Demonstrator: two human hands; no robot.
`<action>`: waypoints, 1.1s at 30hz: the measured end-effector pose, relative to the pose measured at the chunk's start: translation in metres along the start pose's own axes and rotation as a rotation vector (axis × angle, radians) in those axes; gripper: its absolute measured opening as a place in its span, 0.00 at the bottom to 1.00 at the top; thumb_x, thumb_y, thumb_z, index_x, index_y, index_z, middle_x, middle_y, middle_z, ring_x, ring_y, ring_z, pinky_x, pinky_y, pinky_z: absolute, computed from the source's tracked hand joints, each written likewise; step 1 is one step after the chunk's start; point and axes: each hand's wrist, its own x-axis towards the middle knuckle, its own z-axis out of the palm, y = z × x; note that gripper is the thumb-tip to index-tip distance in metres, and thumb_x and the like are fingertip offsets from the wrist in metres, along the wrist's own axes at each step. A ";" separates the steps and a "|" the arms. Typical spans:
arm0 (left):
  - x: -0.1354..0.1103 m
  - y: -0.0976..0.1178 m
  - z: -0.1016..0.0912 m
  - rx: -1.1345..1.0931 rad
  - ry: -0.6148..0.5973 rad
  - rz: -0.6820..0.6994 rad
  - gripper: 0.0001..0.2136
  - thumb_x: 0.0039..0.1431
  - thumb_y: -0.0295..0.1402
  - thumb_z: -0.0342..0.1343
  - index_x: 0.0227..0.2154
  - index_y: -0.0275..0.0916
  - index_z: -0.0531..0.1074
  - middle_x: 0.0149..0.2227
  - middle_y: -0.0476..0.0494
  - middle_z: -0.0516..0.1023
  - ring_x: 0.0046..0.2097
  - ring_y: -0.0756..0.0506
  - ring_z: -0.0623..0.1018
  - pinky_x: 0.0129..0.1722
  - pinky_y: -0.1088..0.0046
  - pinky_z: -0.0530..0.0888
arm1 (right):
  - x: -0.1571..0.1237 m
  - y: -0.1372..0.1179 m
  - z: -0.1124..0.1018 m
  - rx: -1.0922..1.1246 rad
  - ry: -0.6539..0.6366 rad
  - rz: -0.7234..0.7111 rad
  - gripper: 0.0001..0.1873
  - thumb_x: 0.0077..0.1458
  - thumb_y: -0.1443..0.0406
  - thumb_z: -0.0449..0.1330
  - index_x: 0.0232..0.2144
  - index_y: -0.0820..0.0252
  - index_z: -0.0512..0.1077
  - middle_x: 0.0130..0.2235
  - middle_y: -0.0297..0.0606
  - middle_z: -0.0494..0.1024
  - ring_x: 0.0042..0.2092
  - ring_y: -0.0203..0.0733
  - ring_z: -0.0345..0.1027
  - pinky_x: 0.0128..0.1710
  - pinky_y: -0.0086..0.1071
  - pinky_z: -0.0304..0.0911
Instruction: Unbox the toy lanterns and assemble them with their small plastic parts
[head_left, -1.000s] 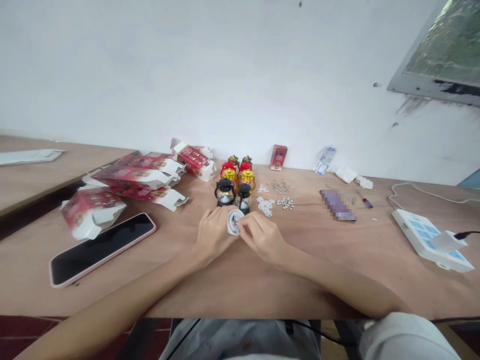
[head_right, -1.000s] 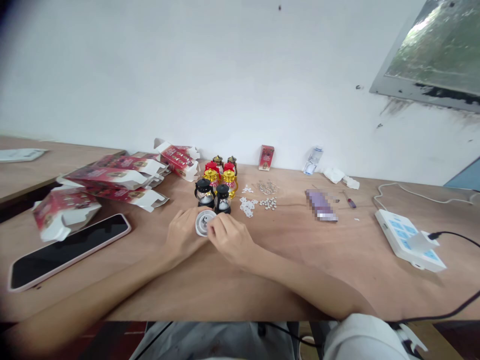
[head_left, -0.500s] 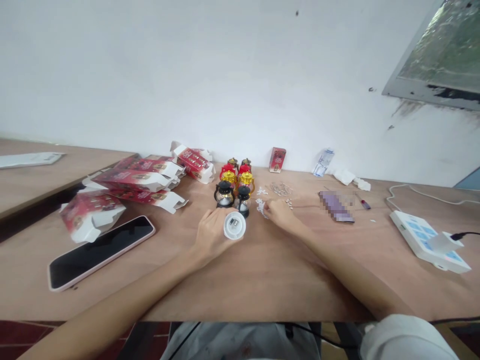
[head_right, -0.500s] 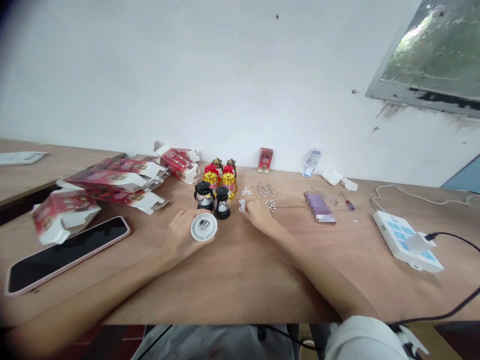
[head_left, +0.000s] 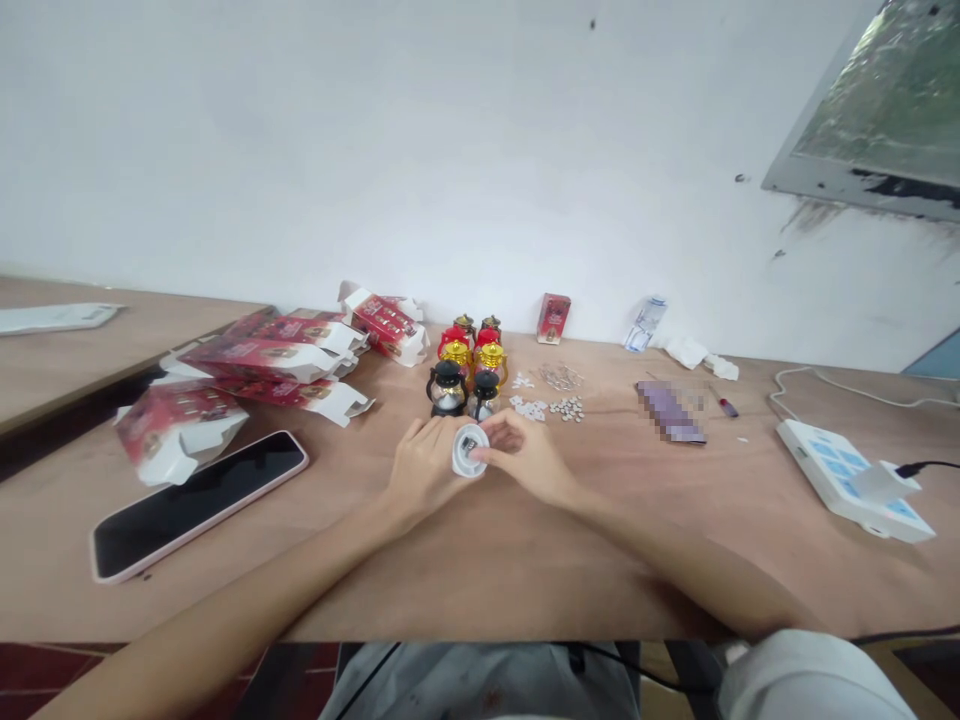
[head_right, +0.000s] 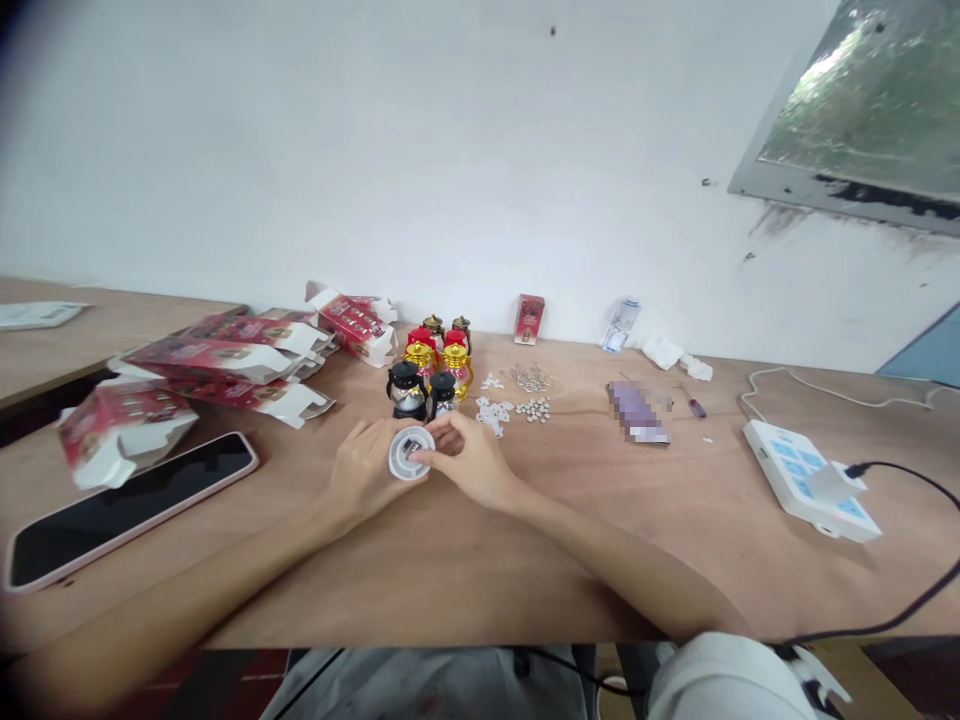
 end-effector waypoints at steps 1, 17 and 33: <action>0.000 0.001 0.000 0.018 -0.018 0.008 0.07 0.56 0.35 0.49 0.34 0.37 0.67 0.29 0.45 0.76 0.30 0.46 0.74 0.30 0.69 0.63 | 0.000 0.002 0.000 0.054 -0.004 0.031 0.17 0.41 0.57 0.67 0.30 0.60 0.70 0.31 0.35 0.77 0.31 0.35 0.71 0.33 0.30 0.67; 0.004 0.023 0.014 0.084 -0.182 0.147 0.06 0.56 0.33 0.49 0.33 0.36 0.68 0.27 0.44 0.75 0.30 0.44 0.73 0.30 0.68 0.62 | -0.031 0.024 -0.022 -0.038 -0.020 0.046 0.11 0.49 0.58 0.62 0.29 0.60 0.71 0.32 0.36 0.79 0.34 0.39 0.74 0.35 0.33 0.69; 0.045 0.048 0.020 0.179 -0.593 -0.115 0.08 0.46 0.32 0.55 0.30 0.35 0.68 0.26 0.38 0.77 0.29 0.38 0.78 0.26 0.69 0.68 | -0.036 0.049 -0.022 -0.084 0.191 0.063 0.14 0.55 0.59 0.53 0.31 0.59 0.76 0.31 0.35 0.79 0.36 0.41 0.72 0.38 0.33 0.65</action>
